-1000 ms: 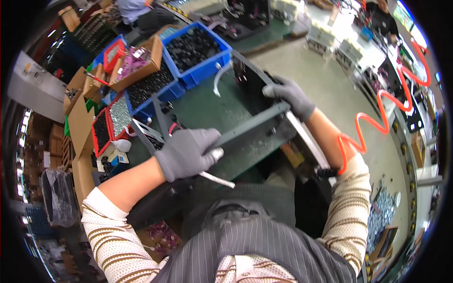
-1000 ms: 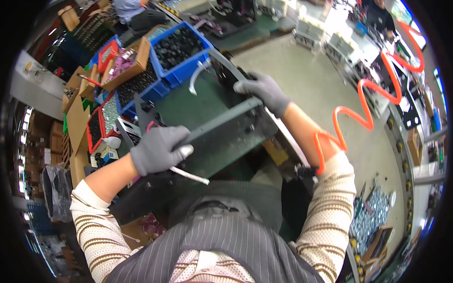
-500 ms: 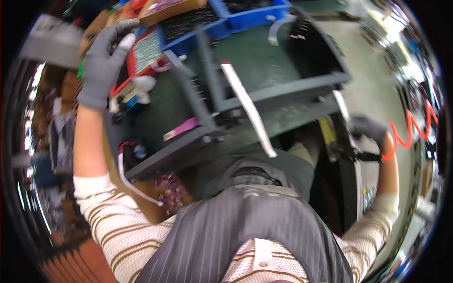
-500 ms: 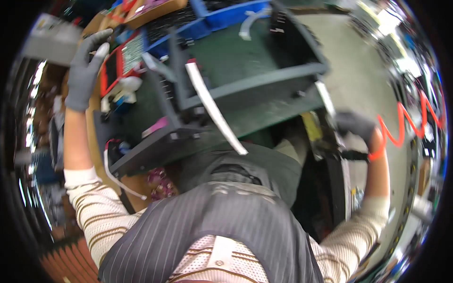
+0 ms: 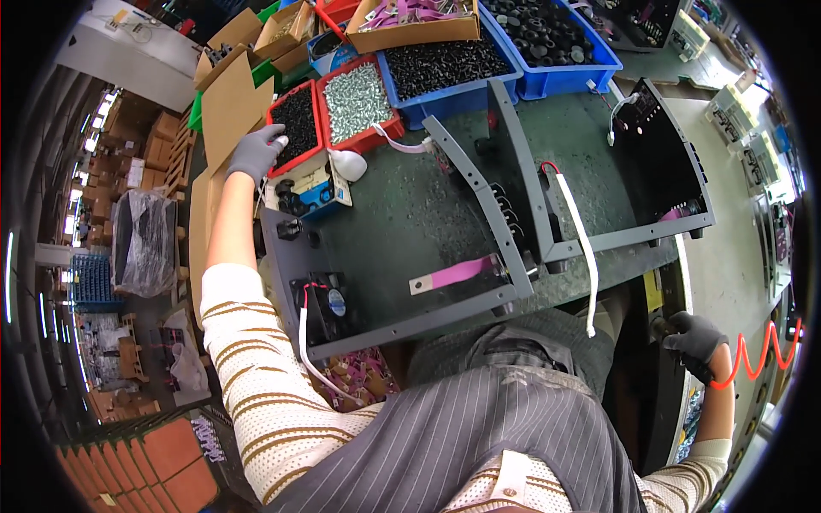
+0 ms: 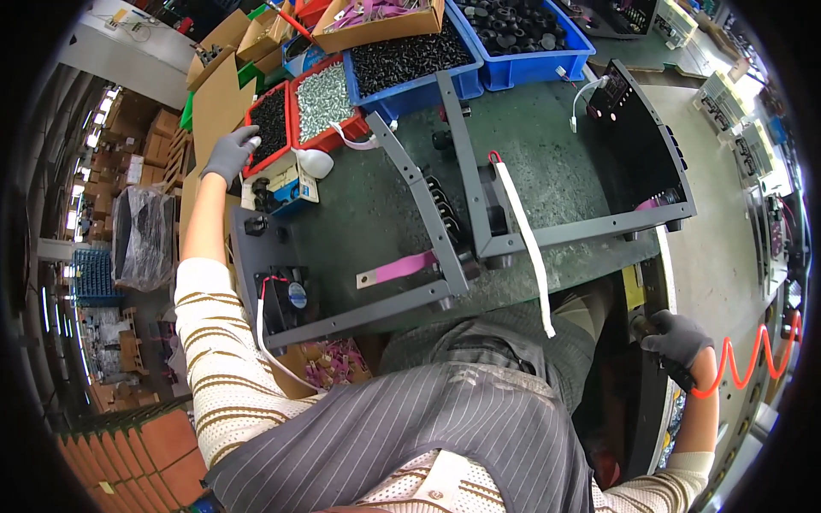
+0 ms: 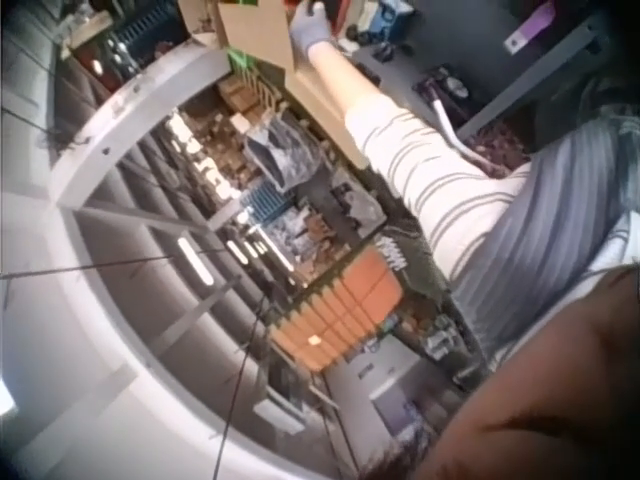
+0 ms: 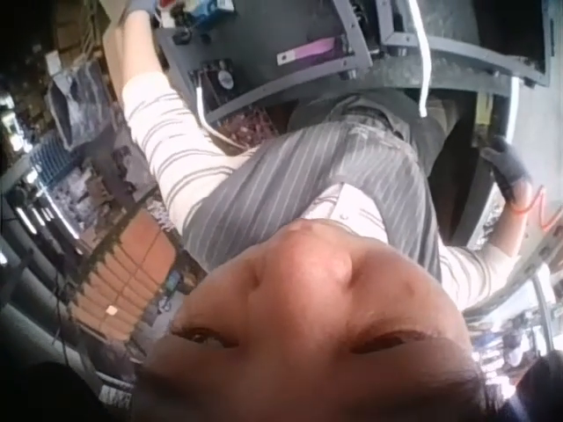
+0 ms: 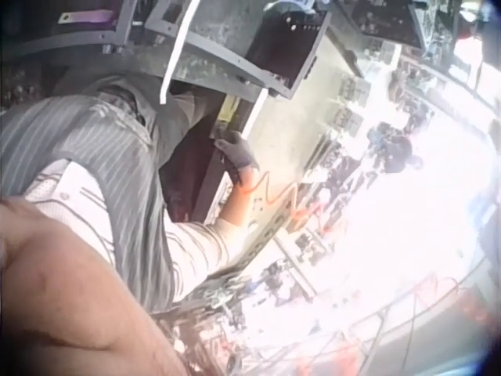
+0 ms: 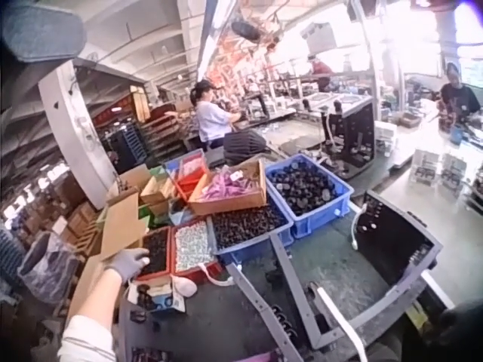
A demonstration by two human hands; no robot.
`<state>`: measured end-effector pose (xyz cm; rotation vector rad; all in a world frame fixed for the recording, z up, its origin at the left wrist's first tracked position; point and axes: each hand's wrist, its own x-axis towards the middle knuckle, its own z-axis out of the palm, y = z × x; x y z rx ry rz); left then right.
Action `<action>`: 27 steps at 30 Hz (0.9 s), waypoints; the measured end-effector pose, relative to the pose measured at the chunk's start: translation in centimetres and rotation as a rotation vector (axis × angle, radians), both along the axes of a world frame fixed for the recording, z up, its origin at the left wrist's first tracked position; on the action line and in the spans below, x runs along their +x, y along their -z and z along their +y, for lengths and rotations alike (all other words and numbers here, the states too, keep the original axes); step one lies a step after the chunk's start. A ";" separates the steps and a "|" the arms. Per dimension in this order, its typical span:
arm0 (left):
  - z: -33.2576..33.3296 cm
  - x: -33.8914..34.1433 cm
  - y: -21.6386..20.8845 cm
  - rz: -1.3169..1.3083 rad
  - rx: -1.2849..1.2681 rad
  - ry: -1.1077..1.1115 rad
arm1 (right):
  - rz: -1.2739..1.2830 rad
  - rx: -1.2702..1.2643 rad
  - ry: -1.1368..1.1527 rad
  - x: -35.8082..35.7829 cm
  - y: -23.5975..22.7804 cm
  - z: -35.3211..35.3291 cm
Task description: The worker is assembling a metal electronic enclosure by screwing panels together and installing plastic feet/components.
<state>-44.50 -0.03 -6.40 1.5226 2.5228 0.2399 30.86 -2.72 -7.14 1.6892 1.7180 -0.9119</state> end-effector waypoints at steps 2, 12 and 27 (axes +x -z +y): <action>1.7 0.3 0.6 -0.135 0.049 0.034 | 0.004 -0.011 0.079 0.3 -0.1 -0.5; 2.4 -0.7 3.9 -0.036 -0.081 0.053 | 0.282 -0.230 0.515 0.5 0.1 -1.5; 4.1 -3.2 4.1 -1.494 0.473 -0.493 | 0.603 -0.576 0.854 3.3 3.1 -1.1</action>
